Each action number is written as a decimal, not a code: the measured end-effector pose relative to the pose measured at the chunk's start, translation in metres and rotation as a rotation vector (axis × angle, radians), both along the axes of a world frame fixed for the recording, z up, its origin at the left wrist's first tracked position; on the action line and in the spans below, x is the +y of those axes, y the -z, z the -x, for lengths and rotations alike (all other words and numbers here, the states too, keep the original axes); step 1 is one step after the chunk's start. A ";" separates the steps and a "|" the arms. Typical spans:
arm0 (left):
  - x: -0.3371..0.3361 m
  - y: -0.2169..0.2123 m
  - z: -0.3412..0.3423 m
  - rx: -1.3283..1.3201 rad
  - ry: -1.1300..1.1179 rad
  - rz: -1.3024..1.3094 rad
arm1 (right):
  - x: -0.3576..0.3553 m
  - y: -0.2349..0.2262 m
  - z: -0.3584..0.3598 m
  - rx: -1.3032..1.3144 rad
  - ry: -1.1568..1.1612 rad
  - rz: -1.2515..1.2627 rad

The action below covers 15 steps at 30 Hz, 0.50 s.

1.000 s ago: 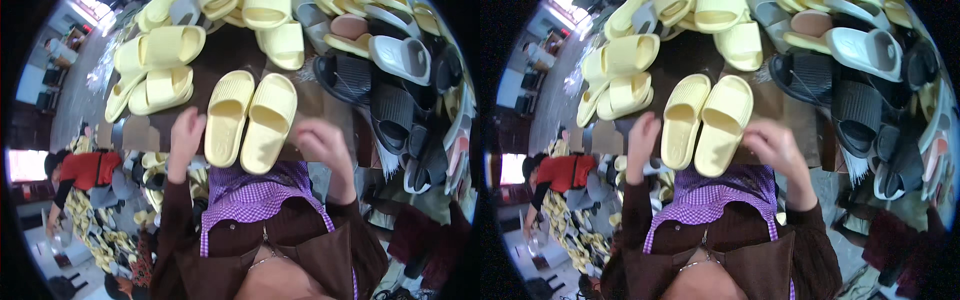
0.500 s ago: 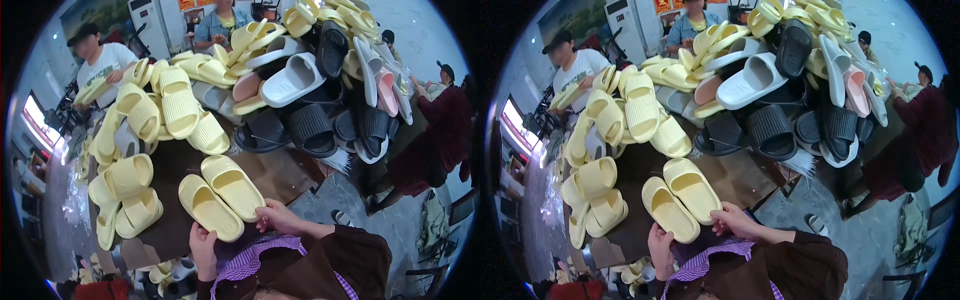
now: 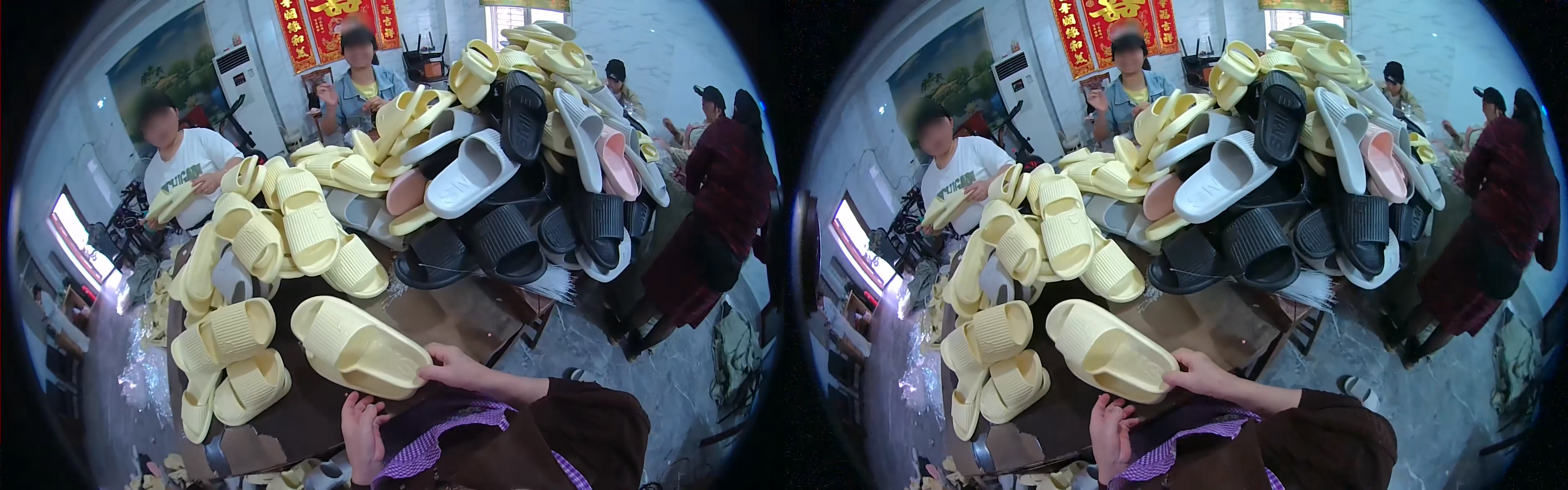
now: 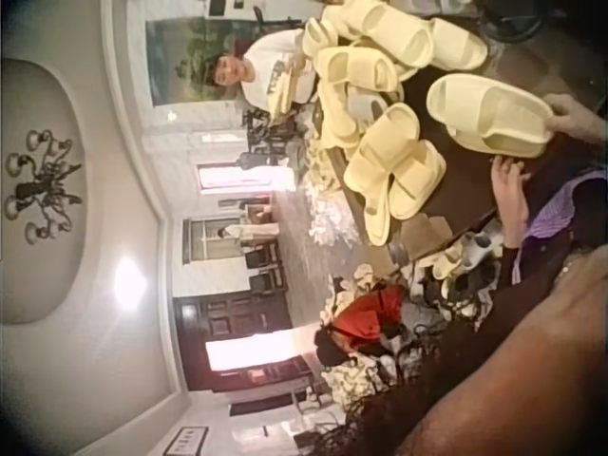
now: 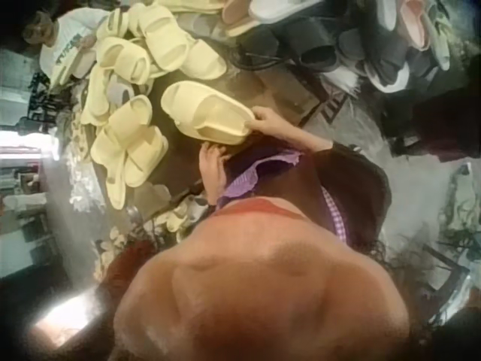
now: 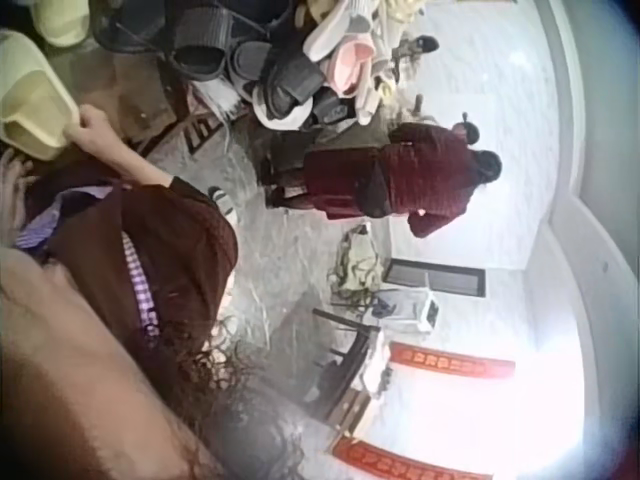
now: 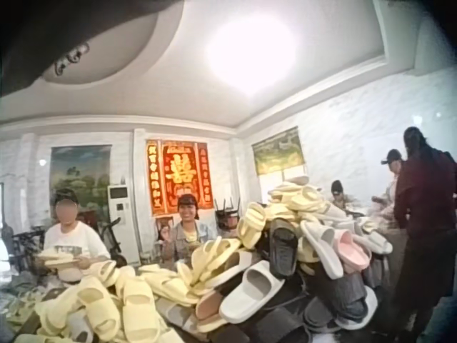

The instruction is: The person pairs slides together by threading plastic fasteners through each pair of slides and securing them by hand.

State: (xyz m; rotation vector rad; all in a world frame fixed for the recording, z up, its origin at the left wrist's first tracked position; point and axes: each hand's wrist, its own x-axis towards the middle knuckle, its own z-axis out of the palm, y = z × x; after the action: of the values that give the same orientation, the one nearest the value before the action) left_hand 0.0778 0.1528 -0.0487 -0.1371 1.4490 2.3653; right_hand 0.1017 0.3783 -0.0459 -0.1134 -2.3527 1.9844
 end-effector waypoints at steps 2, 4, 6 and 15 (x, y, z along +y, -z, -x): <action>0.002 0.001 0.000 0.014 0.025 -0.049 | -0.005 0.005 0.005 0.059 -0.008 -0.015; 0.002 0.003 0.001 0.021 0.040 -0.071 | -0.009 0.009 0.010 0.175 -0.018 -0.051; 0.003 0.005 0.003 0.055 0.034 -0.093 | -0.013 0.010 0.018 0.206 -0.048 -0.177; 0.001 -0.012 0.002 0.061 0.074 -0.144 | 0.002 -0.036 0.003 -0.191 -0.170 0.159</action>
State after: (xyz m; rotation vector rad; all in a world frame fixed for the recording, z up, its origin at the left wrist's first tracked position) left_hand 0.0759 0.1536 -0.0371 0.0254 1.2811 2.4220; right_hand 0.0986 0.3802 -0.0099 -0.1184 -2.3835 2.3381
